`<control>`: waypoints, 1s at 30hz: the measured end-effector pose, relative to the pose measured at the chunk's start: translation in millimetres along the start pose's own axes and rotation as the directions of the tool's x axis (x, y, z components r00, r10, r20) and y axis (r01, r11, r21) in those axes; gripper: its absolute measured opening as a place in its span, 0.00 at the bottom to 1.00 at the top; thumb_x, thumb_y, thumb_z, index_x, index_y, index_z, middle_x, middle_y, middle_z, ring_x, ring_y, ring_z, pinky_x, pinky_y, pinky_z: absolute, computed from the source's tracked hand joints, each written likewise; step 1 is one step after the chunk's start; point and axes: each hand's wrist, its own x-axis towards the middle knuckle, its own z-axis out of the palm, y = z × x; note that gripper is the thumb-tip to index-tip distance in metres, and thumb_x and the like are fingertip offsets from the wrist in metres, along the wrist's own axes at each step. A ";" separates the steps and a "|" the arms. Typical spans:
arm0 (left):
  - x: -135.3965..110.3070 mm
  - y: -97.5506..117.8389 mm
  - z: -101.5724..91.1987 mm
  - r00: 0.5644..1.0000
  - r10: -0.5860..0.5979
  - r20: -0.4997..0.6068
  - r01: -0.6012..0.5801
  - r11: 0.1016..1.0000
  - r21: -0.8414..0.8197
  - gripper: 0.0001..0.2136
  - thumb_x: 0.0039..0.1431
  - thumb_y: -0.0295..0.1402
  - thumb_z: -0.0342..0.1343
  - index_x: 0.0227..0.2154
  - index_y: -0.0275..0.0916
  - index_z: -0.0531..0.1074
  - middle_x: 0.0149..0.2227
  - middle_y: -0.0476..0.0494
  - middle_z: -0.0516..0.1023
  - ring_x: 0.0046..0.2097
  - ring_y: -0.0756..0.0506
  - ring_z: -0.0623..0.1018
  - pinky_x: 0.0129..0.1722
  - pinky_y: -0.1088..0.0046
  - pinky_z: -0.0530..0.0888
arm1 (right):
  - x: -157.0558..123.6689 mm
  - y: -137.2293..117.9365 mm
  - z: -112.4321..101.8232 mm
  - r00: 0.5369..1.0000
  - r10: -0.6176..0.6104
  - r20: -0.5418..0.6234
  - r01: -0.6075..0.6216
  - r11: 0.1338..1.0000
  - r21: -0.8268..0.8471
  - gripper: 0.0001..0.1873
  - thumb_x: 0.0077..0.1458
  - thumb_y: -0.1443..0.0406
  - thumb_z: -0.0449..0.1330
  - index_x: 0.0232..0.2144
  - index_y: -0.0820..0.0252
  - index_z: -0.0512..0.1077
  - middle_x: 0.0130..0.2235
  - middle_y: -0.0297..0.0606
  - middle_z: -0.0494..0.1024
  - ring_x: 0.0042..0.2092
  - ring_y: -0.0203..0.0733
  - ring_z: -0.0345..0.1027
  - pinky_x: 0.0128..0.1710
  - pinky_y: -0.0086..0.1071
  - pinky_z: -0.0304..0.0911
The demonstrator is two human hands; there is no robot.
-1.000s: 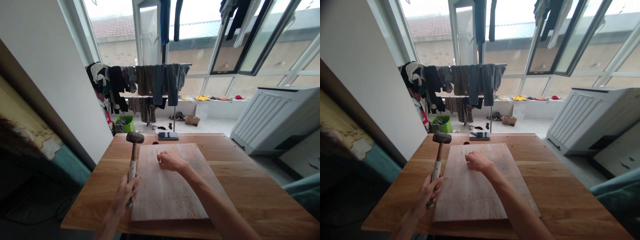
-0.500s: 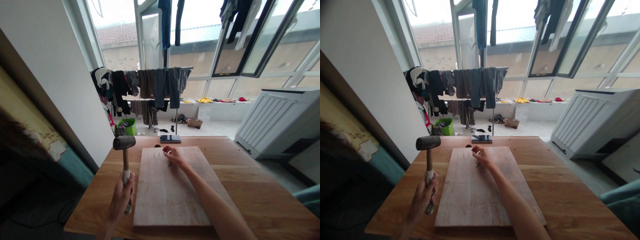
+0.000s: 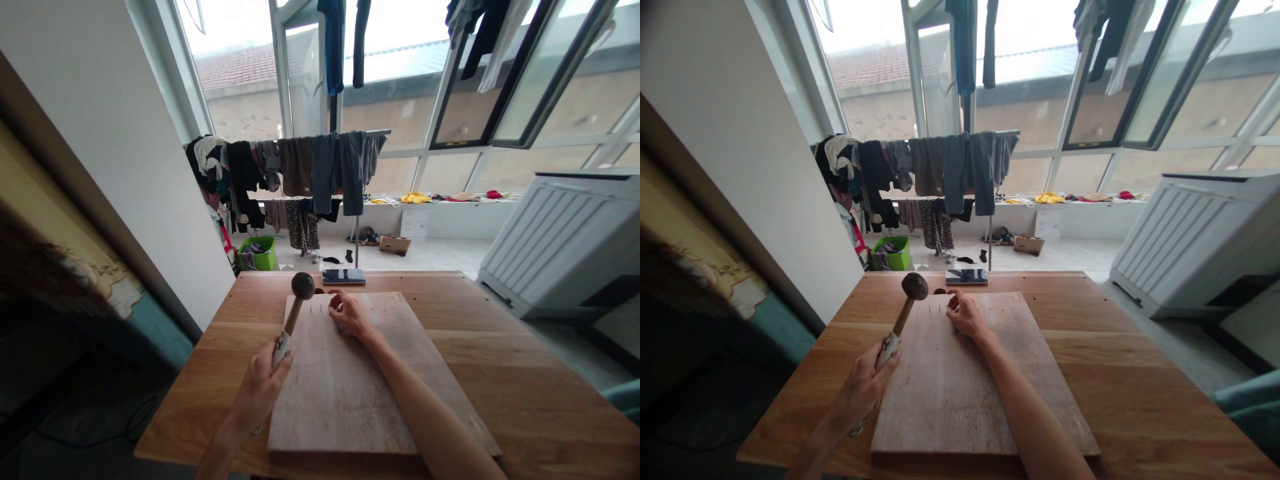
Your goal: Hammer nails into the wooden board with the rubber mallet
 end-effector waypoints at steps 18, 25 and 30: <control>27.9 1.5 36.6 0.978 -0.007 0.210 -0.037 0.978 0.203 0.11 0.59 0.44 0.55 0.34 0.40 0.69 0.16 0.58 0.63 0.12 0.53 0.62 0.11 0.79 0.56 | -1.9 3.7 0.0 0.999 -0.021 0.027 0.020 0.999 0.025 0.31 0.50 0.75 0.57 0.57 0.59 0.63 0.36 0.35 0.79 0.36 0.39 0.72 0.40 0.32 0.67; 30.9 0.3 40.4 0.977 -0.004 0.214 -0.043 0.975 0.217 0.10 0.59 0.41 0.55 0.34 0.40 0.69 0.16 0.58 0.63 0.13 0.52 0.62 0.11 0.79 0.56 | -2.6 3.9 -9.2 0.999 -0.010 0.039 0.009 1.000 0.017 0.32 0.50 0.76 0.57 0.58 0.60 0.63 0.38 0.37 0.80 0.38 0.40 0.74 0.40 0.31 0.67; 32.5 1.1 40.5 0.975 -0.004 0.220 -0.045 0.975 0.219 0.10 0.59 0.41 0.54 0.34 0.40 0.68 0.16 0.59 0.62 0.13 0.53 0.62 0.12 0.80 0.57 | -5.4 1.2 -27.1 0.995 -0.003 0.101 0.005 1.000 -0.025 0.14 0.53 0.72 0.59 0.43 0.61 0.74 0.36 0.38 0.81 0.39 0.40 0.74 0.39 0.30 0.67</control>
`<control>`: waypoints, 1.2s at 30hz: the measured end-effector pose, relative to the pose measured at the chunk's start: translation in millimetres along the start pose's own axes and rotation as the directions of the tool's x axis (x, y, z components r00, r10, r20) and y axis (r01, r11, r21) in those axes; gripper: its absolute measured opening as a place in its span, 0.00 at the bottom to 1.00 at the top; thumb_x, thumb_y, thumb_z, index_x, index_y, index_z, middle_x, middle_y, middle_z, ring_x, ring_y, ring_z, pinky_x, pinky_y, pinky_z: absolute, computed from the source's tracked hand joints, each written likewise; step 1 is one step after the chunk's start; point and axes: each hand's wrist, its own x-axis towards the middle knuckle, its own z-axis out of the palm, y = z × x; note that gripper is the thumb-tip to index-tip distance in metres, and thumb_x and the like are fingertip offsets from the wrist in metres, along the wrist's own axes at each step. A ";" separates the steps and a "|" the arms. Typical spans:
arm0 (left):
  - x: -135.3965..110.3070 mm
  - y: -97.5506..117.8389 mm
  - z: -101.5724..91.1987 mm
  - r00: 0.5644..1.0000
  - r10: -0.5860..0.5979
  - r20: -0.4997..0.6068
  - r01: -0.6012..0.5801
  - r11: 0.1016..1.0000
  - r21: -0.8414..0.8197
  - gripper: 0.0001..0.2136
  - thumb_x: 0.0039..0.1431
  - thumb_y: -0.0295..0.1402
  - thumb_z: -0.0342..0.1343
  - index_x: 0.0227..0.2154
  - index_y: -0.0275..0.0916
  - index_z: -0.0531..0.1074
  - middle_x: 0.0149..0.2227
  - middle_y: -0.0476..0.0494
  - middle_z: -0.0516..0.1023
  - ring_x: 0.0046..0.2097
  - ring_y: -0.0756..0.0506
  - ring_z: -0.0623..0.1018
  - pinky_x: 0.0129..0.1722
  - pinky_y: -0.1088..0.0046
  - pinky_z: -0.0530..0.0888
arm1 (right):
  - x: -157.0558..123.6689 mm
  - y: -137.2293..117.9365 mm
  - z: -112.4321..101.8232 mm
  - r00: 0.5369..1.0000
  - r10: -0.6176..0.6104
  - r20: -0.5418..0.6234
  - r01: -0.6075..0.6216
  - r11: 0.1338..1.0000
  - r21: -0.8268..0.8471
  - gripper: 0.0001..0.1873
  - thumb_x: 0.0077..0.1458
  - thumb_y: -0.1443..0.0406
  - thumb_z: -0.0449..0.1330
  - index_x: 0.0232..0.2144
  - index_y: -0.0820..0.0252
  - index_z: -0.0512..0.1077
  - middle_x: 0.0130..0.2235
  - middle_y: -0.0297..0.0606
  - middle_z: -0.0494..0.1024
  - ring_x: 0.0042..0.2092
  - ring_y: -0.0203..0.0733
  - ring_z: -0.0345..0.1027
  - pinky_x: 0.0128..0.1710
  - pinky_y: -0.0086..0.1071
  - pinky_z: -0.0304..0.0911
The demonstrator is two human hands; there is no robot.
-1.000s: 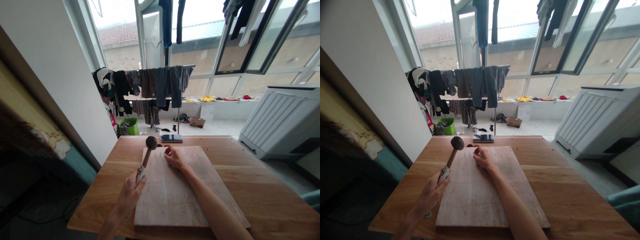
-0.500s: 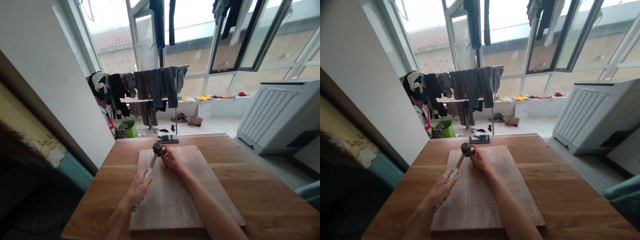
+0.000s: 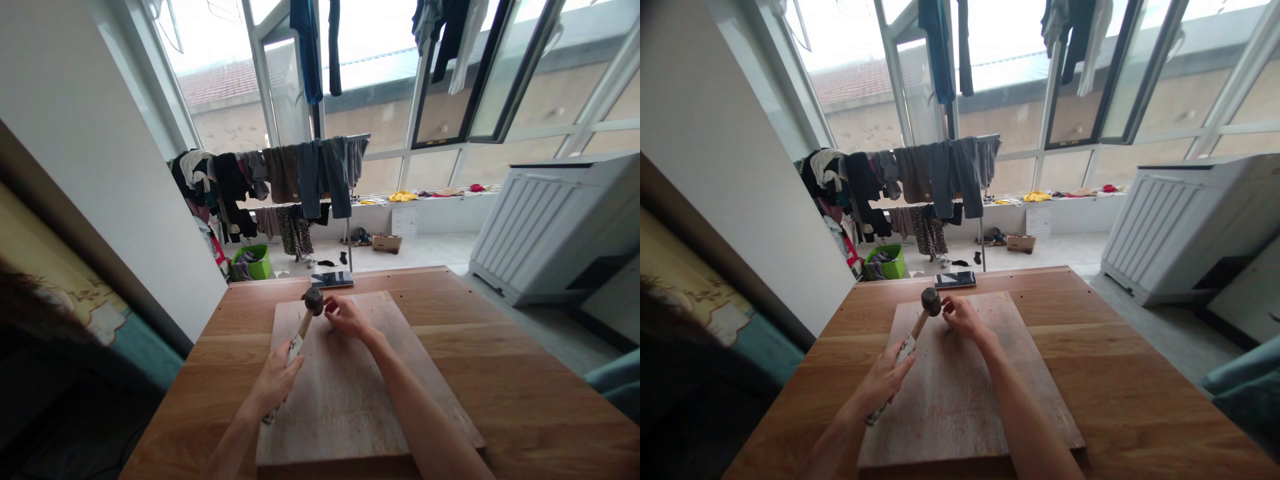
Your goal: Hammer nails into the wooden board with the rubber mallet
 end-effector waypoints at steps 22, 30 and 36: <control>12.8 -25.8 -2.6 0.999 -0.051 -0.006 0.049 0.991 -0.127 0.19 0.58 0.53 0.53 0.38 0.41 0.64 0.18 0.61 0.62 0.13 0.55 0.61 0.10 0.82 0.58 | -12.0 -6.6 -21.3 0.948 0.052 0.315 0.000 0.987 -0.162 0.04 0.49 0.68 0.67 0.31 0.58 0.80 0.35 0.35 0.77 0.37 0.39 0.70 0.37 0.27 0.62; 8.1 -24.4 -0.3 0.998 -0.058 -0.005 0.057 0.992 -0.117 0.21 0.57 0.55 0.54 0.39 0.40 0.65 0.17 0.62 0.61 0.12 0.55 0.60 0.11 0.83 0.57 | -8.9 -4.5 -12.6 0.973 0.080 0.215 -0.044 0.985 -0.167 0.06 0.53 0.67 0.65 0.35 0.62 0.78 0.31 0.36 0.79 0.33 0.39 0.70 0.33 0.28 0.61; 7.9 -26.3 -0.5 0.999 -0.051 0.012 0.051 0.996 -0.067 0.21 0.58 0.55 0.52 0.39 0.40 0.64 0.17 0.61 0.61 0.12 0.54 0.62 0.10 0.82 0.58 | -9.2 0.7 -8.0 0.985 0.022 0.169 0.008 0.985 -0.175 0.03 0.53 0.69 0.62 0.30 0.60 0.77 0.34 0.39 0.79 0.37 0.41 0.71 0.39 0.30 0.62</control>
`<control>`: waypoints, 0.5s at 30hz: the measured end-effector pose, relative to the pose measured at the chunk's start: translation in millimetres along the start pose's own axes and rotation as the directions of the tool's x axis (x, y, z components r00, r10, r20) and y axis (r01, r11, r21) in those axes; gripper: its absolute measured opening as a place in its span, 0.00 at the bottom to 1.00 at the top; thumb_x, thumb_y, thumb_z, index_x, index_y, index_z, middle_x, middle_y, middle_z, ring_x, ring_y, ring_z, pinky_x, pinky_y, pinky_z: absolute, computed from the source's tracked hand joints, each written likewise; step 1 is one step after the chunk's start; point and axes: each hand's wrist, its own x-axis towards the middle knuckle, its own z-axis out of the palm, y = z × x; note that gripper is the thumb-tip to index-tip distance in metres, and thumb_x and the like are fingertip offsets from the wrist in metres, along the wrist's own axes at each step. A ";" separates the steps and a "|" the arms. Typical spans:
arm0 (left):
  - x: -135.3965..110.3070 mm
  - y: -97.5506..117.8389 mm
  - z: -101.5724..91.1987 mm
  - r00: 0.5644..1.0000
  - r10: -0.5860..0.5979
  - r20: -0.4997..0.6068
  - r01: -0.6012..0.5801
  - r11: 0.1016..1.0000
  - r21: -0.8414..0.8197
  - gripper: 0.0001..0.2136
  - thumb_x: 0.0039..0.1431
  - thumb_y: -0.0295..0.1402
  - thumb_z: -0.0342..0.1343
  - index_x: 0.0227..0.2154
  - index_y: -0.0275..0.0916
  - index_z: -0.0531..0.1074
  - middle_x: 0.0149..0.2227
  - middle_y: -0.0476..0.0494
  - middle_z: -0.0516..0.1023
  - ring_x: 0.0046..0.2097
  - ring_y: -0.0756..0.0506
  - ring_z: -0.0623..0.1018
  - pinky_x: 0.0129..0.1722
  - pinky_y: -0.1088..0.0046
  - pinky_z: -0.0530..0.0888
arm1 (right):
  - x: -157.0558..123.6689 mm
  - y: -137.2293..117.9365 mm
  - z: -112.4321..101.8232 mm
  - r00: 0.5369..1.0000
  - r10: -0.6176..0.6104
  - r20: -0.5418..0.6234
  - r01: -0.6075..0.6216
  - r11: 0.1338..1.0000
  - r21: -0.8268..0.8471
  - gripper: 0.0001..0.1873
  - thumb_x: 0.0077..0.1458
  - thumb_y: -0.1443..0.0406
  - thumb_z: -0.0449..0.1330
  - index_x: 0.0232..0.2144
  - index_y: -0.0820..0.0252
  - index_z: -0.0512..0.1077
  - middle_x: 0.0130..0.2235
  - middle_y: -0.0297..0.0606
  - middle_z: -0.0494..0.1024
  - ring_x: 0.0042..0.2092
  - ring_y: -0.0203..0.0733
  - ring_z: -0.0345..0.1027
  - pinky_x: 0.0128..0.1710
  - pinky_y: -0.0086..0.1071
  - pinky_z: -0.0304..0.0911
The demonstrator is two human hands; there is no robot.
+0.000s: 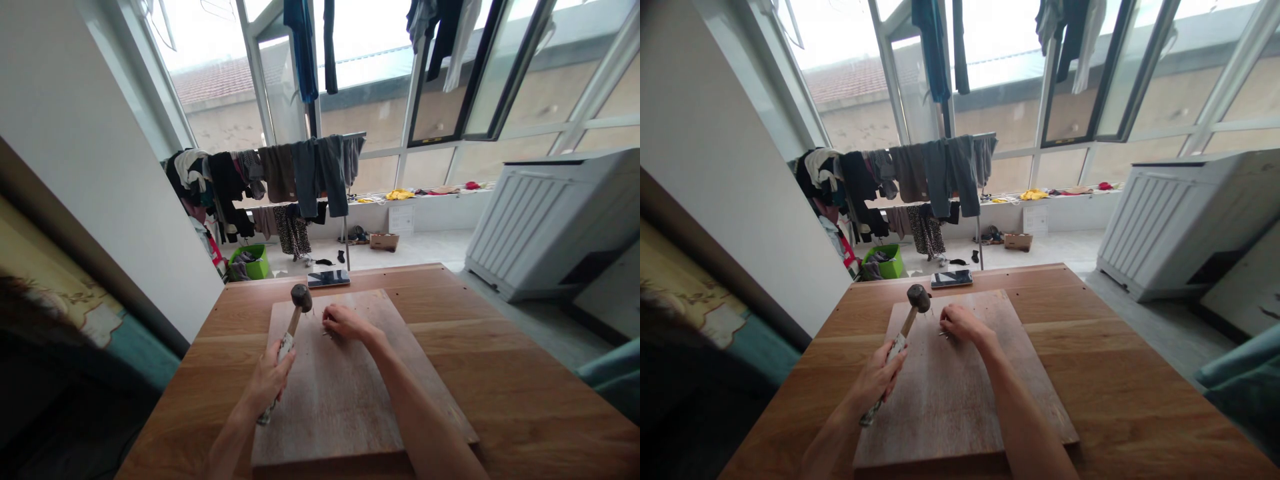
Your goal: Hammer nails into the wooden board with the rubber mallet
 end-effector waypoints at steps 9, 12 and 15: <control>-1.0 0.4 0.5 1.000 0.000 0.002 0.000 1.000 -0.011 0.22 0.58 0.55 0.51 0.40 0.40 0.64 0.18 0.61 0.61 0.13 0.54 0.62 0.10 0.80 0.59 | 5.4 7.2 6.3 0.970 0.006 -0.244 -0.005 1.000 0.006 0.07 0.61 0.69 0.55 0.38 0.60 0.74 0.37 0.40 0.78 0.40 0.42 0.70 0.44 0.33 0.63; -2.3 -1.4 0.5 1.000 0.003 -0.003 -0.003 1.000 -0.014 0.22 0.58 0.55 0.51 0.41 0.40 0.64 0.19 0.60 0.62 0.13 0.53 0.62 0.10 0.80 0.59 | 4.7 7.8 9.2 0.967 -0.014 -0.256 0.012 1.000 -0.011 0.07 0.56 0.72 0.58 0.35 0.61 0.76 0.38 0.41 0.77 0.40 0.41 0.70 0.44 0.33 0.63; -3.0 -4.5 -0.1 1.000 -0.002 0.004 0.002 0.999 -0.041 0.22 0.58 0.55 0.52 0.41 0.39 0.65 0.19 0.60 0.63 0.13 0.54 0.62 0.11 0.81 0.58 | 3.6 6.9 10.5 0.966 -0.033 -0.255 0.032 0.999 -0.012 0.08 0.55 0.72 0.59 0.35 0.62 0.77 0.37 0.40 0.77 0.37 0.40 0.70 0.42 0.30 0.64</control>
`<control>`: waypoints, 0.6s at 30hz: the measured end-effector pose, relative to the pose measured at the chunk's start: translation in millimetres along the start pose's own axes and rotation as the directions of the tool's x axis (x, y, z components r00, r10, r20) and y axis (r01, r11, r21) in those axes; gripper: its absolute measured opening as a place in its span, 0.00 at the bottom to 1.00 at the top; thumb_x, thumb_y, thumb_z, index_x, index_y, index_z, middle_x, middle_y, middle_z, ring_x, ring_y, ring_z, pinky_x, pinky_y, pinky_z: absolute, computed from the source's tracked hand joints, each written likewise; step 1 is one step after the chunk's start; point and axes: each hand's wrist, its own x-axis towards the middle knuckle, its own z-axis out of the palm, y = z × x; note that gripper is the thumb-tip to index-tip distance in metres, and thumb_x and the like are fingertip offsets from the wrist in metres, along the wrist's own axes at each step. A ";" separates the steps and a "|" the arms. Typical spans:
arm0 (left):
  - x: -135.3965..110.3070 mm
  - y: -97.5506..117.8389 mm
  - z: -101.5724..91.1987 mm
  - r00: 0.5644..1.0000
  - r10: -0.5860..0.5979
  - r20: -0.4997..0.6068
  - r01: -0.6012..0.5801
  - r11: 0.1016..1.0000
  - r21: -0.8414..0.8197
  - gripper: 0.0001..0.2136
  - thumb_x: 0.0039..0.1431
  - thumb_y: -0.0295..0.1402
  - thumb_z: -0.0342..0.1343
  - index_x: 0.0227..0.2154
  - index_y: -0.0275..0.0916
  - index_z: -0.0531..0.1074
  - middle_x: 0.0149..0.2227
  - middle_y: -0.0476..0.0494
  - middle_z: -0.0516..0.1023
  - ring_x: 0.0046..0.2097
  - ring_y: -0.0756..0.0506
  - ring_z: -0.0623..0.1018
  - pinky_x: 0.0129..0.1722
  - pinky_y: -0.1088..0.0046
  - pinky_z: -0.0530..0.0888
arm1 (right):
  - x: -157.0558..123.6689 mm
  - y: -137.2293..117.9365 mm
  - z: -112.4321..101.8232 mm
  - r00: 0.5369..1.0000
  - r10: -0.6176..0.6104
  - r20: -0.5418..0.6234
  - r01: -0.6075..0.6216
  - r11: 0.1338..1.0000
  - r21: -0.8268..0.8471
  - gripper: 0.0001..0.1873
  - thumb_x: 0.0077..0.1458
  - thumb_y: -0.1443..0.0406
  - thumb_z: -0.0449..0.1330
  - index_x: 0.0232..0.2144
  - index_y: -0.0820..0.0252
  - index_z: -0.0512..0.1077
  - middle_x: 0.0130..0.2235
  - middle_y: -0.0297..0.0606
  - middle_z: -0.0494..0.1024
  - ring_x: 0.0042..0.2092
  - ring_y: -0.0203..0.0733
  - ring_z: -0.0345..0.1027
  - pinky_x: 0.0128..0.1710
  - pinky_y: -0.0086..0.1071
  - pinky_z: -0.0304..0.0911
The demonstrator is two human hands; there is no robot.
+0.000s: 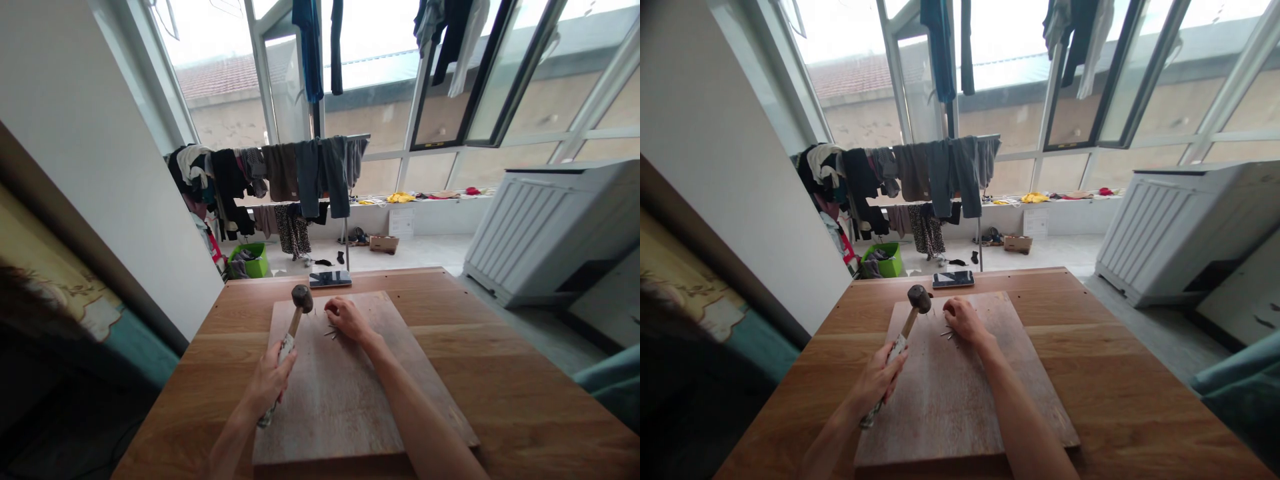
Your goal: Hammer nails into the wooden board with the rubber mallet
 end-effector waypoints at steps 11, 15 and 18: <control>-2.1 -0.7 -2.2 1.000 -0.009 -0.013 0.008 1.000 -0.005 0.21 0.58 0.54 0.52 0.39 0.40 0.64 0.18 0.60 0.62 0.13 0.53 0.62 0.10 0.81 0.59 | -1.0 1.6 6.5 1.000 -0.014 -0.018 0.013 1.000 -0.020 0.08 0.56 0.72 0.59 0.35 0.61 0.78 0.38 0.41 0.76 0.38 0.41 0.71 0.42 0.31 0.64; -1.8 -1.4 -1.6 1.000 -0.012 -0.017 0.012 1.000 -0.008 0.21 0.57 0.55 0.52 0.40 0.40 0.64 0.17 0.61 0.61 0.13 0.53 0.62 0.10 0.81 0.59 | -1.8 0.8 9.3 0.999 -0.021 -0.028 0.021 1.000 -0.005 0.10 0.56 0.72 0.58 0.39 0.60 0.77 0.39 0.40 0.76 0.39 0.40 0.71 0.44 0.32 0.65; -1.4 0.4 -1.2 1.000 -0.003 -0.012 0.003 1.000 -0.003 0.21 0.58 0.55 0.52 0.40 0.40 0.64 0.18 0.60 0.61 0.13 0.53 0.63 0.10 0.81 0.59 | -1.3 2.1 11.1 0.999 -0.011 -0.045 0.012 1.000 0.018 0.14 0.56 0.71 0.58 0.45 0.59 0.74 0.38 0.38 0.76 0.39 0.41 0.71 0.44 0.33 0.65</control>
